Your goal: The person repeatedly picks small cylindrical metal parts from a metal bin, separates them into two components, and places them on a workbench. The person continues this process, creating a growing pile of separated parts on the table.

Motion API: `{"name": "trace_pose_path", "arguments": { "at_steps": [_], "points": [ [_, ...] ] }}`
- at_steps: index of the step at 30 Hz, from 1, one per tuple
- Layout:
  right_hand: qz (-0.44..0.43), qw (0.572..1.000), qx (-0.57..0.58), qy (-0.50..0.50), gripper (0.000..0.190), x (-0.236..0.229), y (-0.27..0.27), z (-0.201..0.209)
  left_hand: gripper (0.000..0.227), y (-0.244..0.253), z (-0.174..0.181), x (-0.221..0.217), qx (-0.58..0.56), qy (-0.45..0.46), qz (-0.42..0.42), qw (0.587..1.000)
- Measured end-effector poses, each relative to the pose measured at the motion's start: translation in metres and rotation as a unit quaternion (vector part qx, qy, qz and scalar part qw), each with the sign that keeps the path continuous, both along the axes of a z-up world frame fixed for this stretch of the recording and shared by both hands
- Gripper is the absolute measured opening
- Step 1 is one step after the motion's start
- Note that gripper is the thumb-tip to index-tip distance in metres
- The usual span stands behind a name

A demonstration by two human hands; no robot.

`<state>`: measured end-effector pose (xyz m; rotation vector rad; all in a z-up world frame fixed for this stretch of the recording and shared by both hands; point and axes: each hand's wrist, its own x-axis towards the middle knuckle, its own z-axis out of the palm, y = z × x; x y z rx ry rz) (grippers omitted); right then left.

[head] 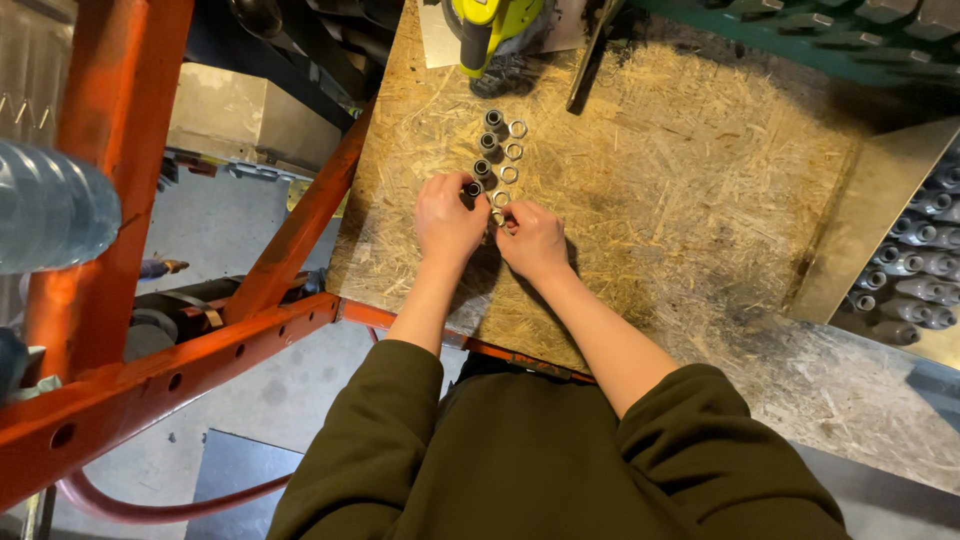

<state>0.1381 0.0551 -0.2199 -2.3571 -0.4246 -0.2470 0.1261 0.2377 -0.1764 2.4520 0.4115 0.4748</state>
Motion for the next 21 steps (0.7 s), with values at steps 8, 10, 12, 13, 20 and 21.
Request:
{"name": "trace_pose_path", "arguments": {
  "at_steps": [8, 10, 12, 13, 20, 21],
  "points": [
    [-0.002, 1.0, 0.026, 0.017, 0.029, 0.006, 0.002, -0.002, 0.045, 0.005, 0.019, -0.006, -0.048, 0.028, 0.019, 0.998],
    [-0.001, 0.999, 0.026, 0.027, 0.029, 0.005, 0.002, 0.002, 0.045, 0.008, 0.021, -0.009, -0.056, 0.022, 0.022, 0.998],
    [0.001, 0.999, 0.026, 0.035, 0.03, 0.006, 0.002, 0.005, 0.045, 0.01, 0.022, -0.011, -0.065, 0.015, 0.026, 0.997],
    [0.003, 0.999, 0.036, 0.04, 0.032, 0.005, 0.002, 0.006, 0.044, 0.011, 0.023, -0.012, -0.076, 0.012, 0.036, 0.996],
    [-0.002, 0.996, 0.064, 0.061, 0.04, 0.005, 0.0, 0.016, 0.047, 0.014, 0.028, -0.043, -0.15, 0.049, 0.063, 0.985],
    [-0.003, 0.996, 0.065, 0.06, 0.04, 0.005, 0.0, 0.016, 0.047, 0.014, 0.024, -0.047, -0.149, 0.048, 0.061, 0.986]
  ]
}}
